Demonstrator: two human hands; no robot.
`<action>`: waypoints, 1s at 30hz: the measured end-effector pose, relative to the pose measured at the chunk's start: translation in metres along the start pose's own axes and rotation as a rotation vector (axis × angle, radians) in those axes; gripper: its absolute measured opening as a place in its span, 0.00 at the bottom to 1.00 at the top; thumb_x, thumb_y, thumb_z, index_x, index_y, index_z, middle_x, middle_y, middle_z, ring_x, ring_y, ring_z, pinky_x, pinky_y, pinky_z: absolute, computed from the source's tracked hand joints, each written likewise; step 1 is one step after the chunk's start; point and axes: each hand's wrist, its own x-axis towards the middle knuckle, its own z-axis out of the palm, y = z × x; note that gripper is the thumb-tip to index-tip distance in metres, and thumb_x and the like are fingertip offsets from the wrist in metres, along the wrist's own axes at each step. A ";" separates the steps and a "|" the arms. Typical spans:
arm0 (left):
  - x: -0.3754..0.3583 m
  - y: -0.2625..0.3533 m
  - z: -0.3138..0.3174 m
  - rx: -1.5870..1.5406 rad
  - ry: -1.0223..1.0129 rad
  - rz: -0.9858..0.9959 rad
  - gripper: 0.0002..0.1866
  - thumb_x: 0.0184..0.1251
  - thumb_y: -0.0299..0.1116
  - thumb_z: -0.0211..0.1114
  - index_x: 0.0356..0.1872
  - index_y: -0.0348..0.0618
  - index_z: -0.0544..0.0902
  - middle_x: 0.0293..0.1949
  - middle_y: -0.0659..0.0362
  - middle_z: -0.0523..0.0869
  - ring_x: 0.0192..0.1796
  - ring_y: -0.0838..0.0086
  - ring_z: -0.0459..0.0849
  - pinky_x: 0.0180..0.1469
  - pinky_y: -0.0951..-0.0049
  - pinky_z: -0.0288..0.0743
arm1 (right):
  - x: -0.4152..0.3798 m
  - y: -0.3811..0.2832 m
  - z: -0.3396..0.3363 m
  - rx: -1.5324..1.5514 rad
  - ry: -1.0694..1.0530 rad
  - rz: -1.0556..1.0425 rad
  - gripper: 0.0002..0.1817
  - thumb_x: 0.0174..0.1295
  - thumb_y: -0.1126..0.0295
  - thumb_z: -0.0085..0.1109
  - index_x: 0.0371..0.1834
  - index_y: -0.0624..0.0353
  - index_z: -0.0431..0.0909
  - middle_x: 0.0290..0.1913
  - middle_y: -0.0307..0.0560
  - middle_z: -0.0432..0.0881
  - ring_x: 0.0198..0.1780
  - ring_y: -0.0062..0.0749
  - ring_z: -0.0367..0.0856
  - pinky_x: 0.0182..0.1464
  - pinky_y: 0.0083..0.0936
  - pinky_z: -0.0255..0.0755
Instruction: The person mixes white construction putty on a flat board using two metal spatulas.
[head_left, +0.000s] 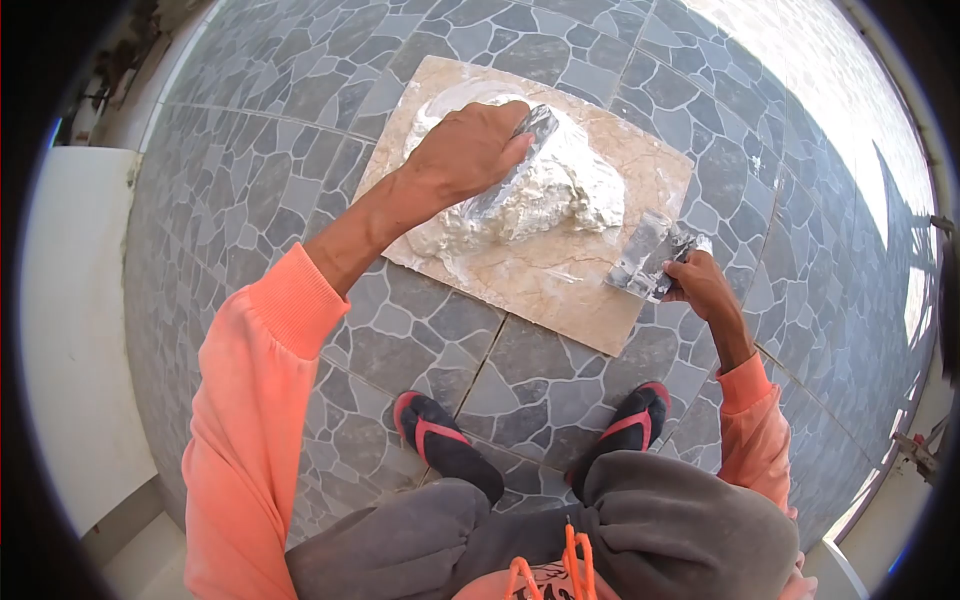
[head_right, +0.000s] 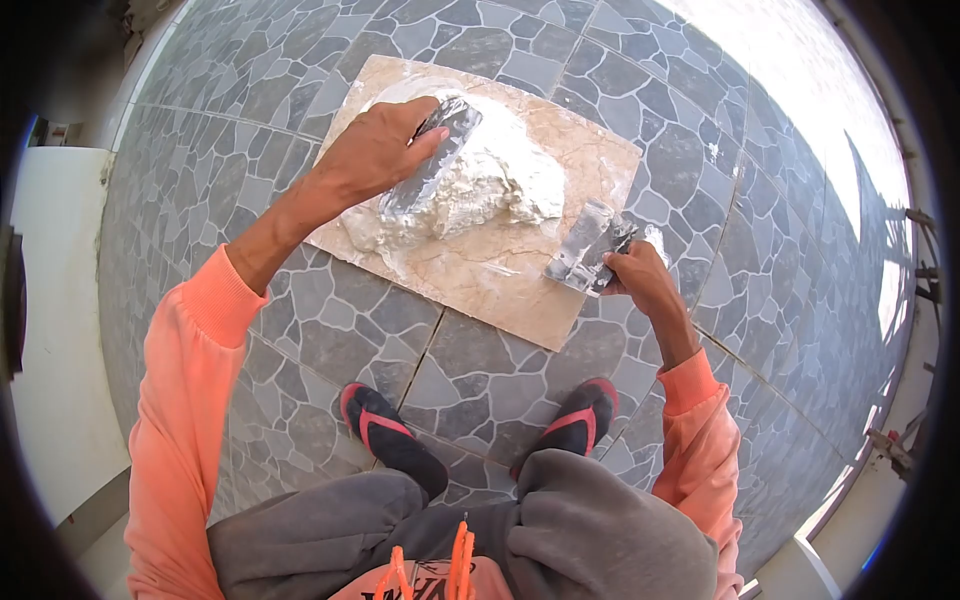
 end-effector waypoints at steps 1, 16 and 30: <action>0.001 0.002 -0.001 -0.017 0.007 0.000 0.15 0.70 0.39 0.57 0.37 0.34 0.74 0.26 0.42 0.80 0.33 0.46 0.79 0.37 0.53 0.70 | 0.009 -0.004 0.003 -0.022 -0.020 0.009 0.13 0.65 0.73 0.53 0.43 0.77 0.74 0.38 0.54 0.82 0.31 0.34 0.85 0.35 0.31 0.85; 0.002 0.047 0.058 -0.162 0.084 -0.056 0.12 0.68 0.35 0.56 0.37 0.32 0.73 0.27 0.40 0.82 0.34 0.45 0.83 0.37 0.52 0.76 | 0.012 -0.096 0.084 -0.031 -0.181 -0.319 0.13 0.66 0.73 0.51 0.48 0.73 0.74 0.39 0.50 0.83 0.37 0.32 0.85 0.39 0.29 0.85; -0.005 0.001 0.025 -0.106 0.150 -0.286 0.16 0.69 0.39 0.54 0.35 0.32 0.74 0.25 0.40 0.82 0.33 0.45 0.83 0.40 0.51 0.75 | -0.004 -0.111 0.005 -0.173 -0.029 -0.271 0.13 0.61 0.72 0.53 0.41 0.74 0.76 0.33 0.49 0.82 0.32 0.31 0.83 0.36 0.29 0.85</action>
